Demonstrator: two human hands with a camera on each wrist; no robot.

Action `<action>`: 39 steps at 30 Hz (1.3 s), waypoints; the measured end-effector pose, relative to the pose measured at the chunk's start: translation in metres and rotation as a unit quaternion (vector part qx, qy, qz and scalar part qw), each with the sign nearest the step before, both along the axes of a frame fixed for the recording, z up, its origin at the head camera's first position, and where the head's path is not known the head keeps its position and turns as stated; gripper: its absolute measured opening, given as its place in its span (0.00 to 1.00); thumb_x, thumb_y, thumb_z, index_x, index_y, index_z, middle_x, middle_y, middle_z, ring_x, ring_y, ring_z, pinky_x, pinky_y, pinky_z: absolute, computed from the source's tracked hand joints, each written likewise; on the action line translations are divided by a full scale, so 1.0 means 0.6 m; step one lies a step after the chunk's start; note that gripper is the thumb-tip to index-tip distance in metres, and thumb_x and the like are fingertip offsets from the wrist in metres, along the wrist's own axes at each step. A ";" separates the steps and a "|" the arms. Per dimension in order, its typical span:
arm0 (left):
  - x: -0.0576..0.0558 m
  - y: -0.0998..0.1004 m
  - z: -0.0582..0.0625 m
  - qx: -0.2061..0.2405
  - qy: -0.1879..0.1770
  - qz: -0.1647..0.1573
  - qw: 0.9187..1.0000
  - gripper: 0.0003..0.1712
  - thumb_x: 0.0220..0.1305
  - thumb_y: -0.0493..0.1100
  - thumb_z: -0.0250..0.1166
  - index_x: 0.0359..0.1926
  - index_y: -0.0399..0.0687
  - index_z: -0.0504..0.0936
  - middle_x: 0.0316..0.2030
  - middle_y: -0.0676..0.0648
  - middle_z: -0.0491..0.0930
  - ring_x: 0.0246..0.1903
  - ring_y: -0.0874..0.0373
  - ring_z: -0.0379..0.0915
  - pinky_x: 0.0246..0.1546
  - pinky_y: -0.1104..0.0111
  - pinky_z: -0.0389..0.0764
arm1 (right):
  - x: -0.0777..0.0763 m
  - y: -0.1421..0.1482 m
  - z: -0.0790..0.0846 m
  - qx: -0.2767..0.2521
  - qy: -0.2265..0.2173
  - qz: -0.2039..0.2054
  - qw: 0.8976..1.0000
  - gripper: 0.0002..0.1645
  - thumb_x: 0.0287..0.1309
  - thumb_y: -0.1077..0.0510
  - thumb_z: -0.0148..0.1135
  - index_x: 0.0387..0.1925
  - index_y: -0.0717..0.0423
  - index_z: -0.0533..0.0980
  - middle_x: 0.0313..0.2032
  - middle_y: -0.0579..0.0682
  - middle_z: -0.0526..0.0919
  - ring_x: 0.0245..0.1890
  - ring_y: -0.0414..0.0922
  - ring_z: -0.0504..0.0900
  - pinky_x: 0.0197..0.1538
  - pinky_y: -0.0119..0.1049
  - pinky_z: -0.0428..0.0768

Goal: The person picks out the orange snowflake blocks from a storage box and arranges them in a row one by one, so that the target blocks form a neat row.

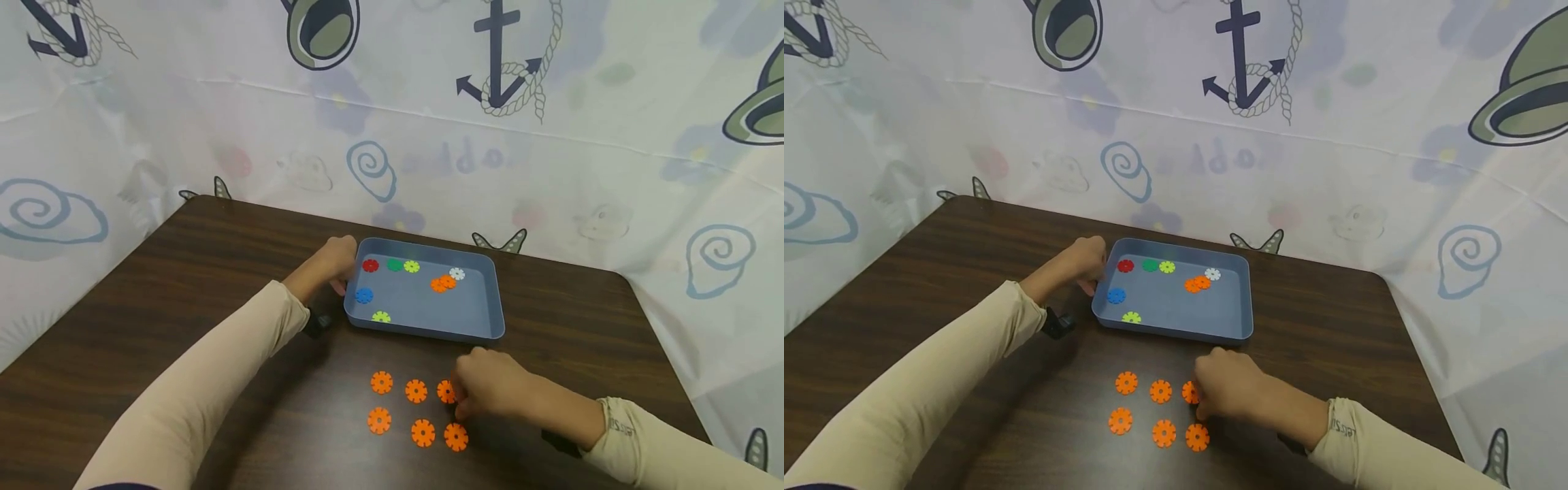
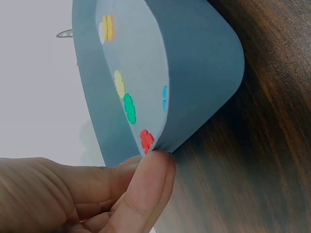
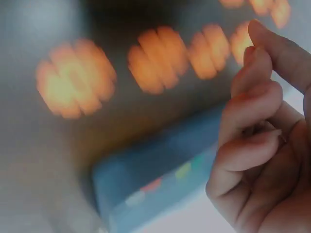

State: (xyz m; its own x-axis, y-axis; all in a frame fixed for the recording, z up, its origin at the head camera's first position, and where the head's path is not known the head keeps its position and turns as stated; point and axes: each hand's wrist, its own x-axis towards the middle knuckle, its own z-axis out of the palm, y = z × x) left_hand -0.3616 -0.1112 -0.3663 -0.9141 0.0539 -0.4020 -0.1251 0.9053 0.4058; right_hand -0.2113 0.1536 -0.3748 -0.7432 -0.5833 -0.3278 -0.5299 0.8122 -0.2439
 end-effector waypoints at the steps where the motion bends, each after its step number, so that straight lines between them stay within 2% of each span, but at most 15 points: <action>1: -0.001 0.000 0.000 -0.001 -0.001 -0.001 1.000 0.13 0.66 0.28 0.62 0.50 0.28 0.75 0.35 0.34 0.81 0.21 0.52 0.85 0.22 0.69 0.87 | -0.013 -0.001 0.012 -0.008 0.012 -0.005 1.000 0.17 0.47 0.56 0.79 0.18 0.45 0.76 0.19 0.37 0.75 0.18 0.35 0.72 0.20 0.29 0.74; 5: -0.003 -0.001 -0.004 -0.001 -0.001 0.003 1.000 0.13 0.66 0.29 0.62 0.50 0.28 0.75 0.36 0.34 0.80 0.22 0.51 0.85 0.22 0.69 0.87 | -0.086 -0.002 0.055 -0.014 0.081 -0.041 0.996 0.10 0.54 0.54 0.75 0.24 0.47 0.80 0.22 0.42 0.79 0.19 0.38 0.75 0.21 0.31 0.76; 7: -0.003 -0.001 -0.007 -0.002 -0.002 0.008 1.000 0.13 0.66 0.29 0.63 0.50 0.29 0.75 0.36 0.34 0.80 0.22 0.51 0.85 0.22 0.69 0.87 | -0.129 0.001 0.059 0.001 0.111 -0.055 0.992 0.07 0.59 0.53 0.72 0.32 0.50 0.82 0.27 0.46 0.83 0.21 0.41 0.78 0.23 0.33 0.78; 10: 0.000 0.002 -0.012 0.003 -0.009 0.013 1.000 0.13 0.66 0.29 0.62 0.51 0.29 0.76 0.36 0.34 0.80 0.23 0.51 0.85 0.22 0.69 0.87 | -0.184 0.007 0.039 0.035 0.125 -0.055 0.990 0.12 0.64 0.55 0.68 0.46 0.56 0.82 0.42 0.55 0.86 0.33 0.48 0.84 0.31 0.39 0.84; 13: 0.003 0.007 -0.017 0.003 -0.015 0.009 1.000 0.14 0.67 0.29 0.62 0.52 0.29 0.75 0.36 0.34 0.80 0.23 0.51 0.85 0.22 0.69 0.87 | -0.222 0.012 0.005 0.081 0.124 -0.032 0.988 0.22 0.67 0.55 0.64 0.60 0.56 0.77 0.57 0.60 0.79 0.51 0.55 0.82 0.45 0.48 0.87; 15: 0.005 0.010 -0.019 0.004 -0.015 0.005 1.000 0.14 0.67 0.29 0.62 0.52 0.29 0.75 0.36 0.34 0.80 0.23 0.51 0.85 0.22 0.69 0.86 | -0.237 0.014 -0.016 0.105 0.126 -0.016 0.986 0.25 0.69 0.56 0.61 0.65 0.54 0.74 0.60 0.61 0.77 0.55 0.57 0.80 0.51 0.52 0.85; 16: 0.006 0.012 -0.019 0.004 -0.012 0.004 1.000 0.14 0.67 0.29 0.62 0.52 0.29 0.75 0.36 0.34 0.80 0.22 0.51 0.85 0.21 0.69 0.86 | -0.242 0.015 -0.026 0.114 0.132 -0.008 0.985 0.25 0.69 0.56 0.61 0.66 0.52 0.73 0.59 0.61 0.76 0.54 0.58 0.80 0.51 0.52 0.85; 21: 0.008 0.015 -0.016 0.017 -0.003 0.002 1.000 0.14 0.67 0.29 0.62 0.52 0.30 0.74 0.37 0.35 0.79 0.22 0.51 0.85 0.21 0.69 0.86 | -0.251 0.014 -0.051 0.126 0.167 0.001 0.978 0.23 0.65 0.57 0.66 0.61 0.50 0.77 0.49 0.57 0.79 0.44 0.54 0.82 0.43 0.49 0.87; 28: 0.006 0.010 -0.010 0.010 -0.003 0.005 1.000 0.13 0.68 0.29 0.61 0.52 0.30 0.74 0.37 0.35 0.79 0.23 0.51 0.85 0.22 0.69 0.87 | -0.243 0.016 -0.045 0.086 0.209 -0.008 0.974 0.18 0.57 0.56 0.74 0.47 0.57 0.79 0.39 0.51 0.82 0.40 0.49 0.83 0.37 0.44 0.87; 33: 0.003 0.004 -0.009 -0.003 -0.004 0.004 1.000 0.15 0.67 0.30 0.62 0.53 0.30 0.74 0.38 0.35 0.79 0.23 0.51 0.85 0.22 0.70 0.86 | -0.226 0.021 -0.022 0.028 0.186 -0.039 0.981 0.06 0.60 0.58 0.70 0.36 0.54 0.81 0.33 0.48 0.84 0.31 0.44 0.80 0.31 0.38 0.83; 36: 0.002 0.001 -0.009 -0.004 -0.004 0.002 1.000 0.14 0.67 0.30 0.62 0.52 0.30 0.74 0.38 0.35 0.79 0.22 0.52 0.85 0.22 0.69 0.86 | -0.205 0.027 -0.005 -0.020 0.161 -0.059 0.985 0.04 0.60 0.58 0.70 0.33 0.53 0.81 0.30 0.46 0.85 0.26 0.41 0.77 0.28 0.35 0.79; 39: 0.001 -0.002 -0.007 -0.003 -0.002 0.003 1.000 0.13 0.68 0.30 0.61 0.51 0.29 0.74 0.37 0.35 0.80 0.22 0.52 0.85 0.22 0.69 0.86 | -0.179 0.037 0.012 -0.062 0.149 -0.061 0.985 0.05 0.59 0.59 0.71 0.31 0.52 0.81 0.29 0.45 0.85 0.24 0.39 0.77 0.26 0.33 0.77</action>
State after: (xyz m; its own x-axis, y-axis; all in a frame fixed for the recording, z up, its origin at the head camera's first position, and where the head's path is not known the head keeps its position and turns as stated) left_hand -0.3613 -0.1123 -0.3703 -0.9129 0.0459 -0.4057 -0.1319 0.9072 0.3996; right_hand -0.3186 0.1755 -0.3677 -0.8624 -0.5060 -0.0164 -0.4938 0.8479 -0.1931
